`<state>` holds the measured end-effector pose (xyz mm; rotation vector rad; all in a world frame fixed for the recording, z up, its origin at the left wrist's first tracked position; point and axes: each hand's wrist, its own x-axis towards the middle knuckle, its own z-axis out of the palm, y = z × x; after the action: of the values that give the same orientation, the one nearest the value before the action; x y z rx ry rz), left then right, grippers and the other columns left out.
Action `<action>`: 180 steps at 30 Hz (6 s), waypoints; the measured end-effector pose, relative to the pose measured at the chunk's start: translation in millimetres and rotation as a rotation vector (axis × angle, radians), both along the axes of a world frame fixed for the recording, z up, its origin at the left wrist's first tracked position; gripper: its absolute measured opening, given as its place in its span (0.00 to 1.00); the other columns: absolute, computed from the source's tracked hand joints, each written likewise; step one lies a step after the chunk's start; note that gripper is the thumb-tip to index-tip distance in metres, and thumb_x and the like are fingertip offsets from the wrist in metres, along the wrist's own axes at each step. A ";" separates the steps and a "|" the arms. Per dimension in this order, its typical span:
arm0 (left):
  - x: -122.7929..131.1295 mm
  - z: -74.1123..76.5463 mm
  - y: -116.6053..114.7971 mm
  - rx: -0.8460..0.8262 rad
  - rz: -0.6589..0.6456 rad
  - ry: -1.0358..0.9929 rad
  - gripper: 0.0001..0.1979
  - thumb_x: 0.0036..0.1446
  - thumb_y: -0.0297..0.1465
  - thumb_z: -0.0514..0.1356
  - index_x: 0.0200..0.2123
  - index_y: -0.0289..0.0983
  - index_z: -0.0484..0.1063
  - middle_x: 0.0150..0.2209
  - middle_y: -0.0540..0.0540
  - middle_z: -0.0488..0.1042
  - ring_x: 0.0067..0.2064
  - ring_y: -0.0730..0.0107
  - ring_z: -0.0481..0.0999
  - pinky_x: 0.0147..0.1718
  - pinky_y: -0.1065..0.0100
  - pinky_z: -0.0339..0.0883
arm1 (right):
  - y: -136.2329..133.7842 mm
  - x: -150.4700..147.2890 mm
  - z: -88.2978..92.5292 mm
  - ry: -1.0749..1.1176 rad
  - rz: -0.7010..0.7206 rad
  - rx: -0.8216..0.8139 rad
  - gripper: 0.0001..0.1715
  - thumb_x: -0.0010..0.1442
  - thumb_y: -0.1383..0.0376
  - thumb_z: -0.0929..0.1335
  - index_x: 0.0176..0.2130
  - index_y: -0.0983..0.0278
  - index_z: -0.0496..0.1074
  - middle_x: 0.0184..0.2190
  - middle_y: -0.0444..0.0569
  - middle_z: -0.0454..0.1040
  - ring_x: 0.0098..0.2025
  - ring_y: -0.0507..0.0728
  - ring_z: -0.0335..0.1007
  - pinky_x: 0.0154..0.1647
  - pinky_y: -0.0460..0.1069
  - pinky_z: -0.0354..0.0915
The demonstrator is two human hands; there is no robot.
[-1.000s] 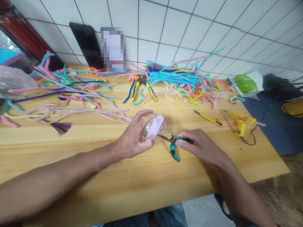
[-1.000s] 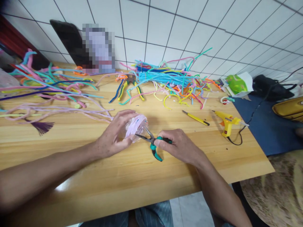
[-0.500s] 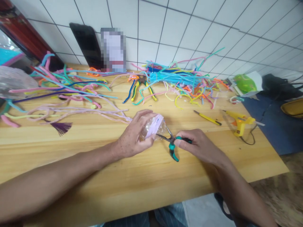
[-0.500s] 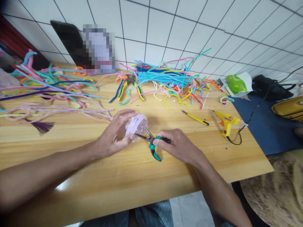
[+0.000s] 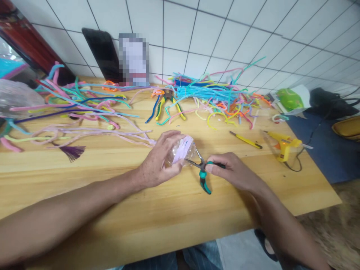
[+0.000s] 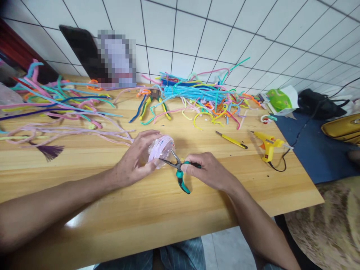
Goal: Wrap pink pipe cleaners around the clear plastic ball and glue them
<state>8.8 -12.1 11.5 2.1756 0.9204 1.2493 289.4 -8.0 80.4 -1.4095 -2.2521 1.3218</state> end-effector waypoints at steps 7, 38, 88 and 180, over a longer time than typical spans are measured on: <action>0.9 -0.1 -0.8 -0.006 -0.004 -0.010 0.34 0.64 0.28 0.63 0.71 0.45 0.61 0.66 0.37 0.67 0.71 0.49 0.67 0.69 0.42 0.67 | 3.6 -0.9 -0.9 0.029 0.009 -0.057 0.24 0.69 0.48 0.67 0.30 0.62 0.75 0.25 0.41 0.67 0.29 0.53 0.60 0.31 0.50 0.53; 15.4 -4.2 0.6 -0.069 0.042 -0.008 0.36 0.56 0.33 0.68 0.67 0.38 0.67 0.67 0.31 0.69 0.70 0.43 0.71 0.70 0.43 0.69 | 101.2 13.6 13.2 -0.522 -0.246 0.503 0.17 0.63 0.52 0.69 0.36 0.60 0.82 0.38 0.54 0.84 0.39 0.62 0.77 0.39 0.53 0.65; 19.8 -2.3 3.1 -0.099 0.045 -0.031 0.33 0.57 0.38 0.70 0.64 0.37 0.71 0.66 0.33 0.72 0.69 0.41 0.73 0.69 0.44 0.71 | 118.0 -225.2 102.7 0.222 0.137 -0.241 0.18 0.53 0.58 0.83 0.32 0.65 0.78 0.24 0.43 0.77 0.20 0.45 0.62 0.17 0.41 0.58; -0.9 -2.3 6.6 0.041 -0.035 0.033 0.35 0.63 0.30 0.64 0.72 0.45 0.60 0.66 0.35 0.68 0.70 0.46 0.68 0.69 0.40 0.68 | -4.9 -81.7 -24.6 0.808 -0.626 0.290 0.12 0.57 0.60 0.77 0.35 0.56 0.71 0.30 0.40 0.79 0.28 0.52 0.70 0.32 0.49 0.69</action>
<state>7.9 -5.5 9.2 2.2408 0.8729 1.2289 207.7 -12.9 55.8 -1.0606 -1.2665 1.0223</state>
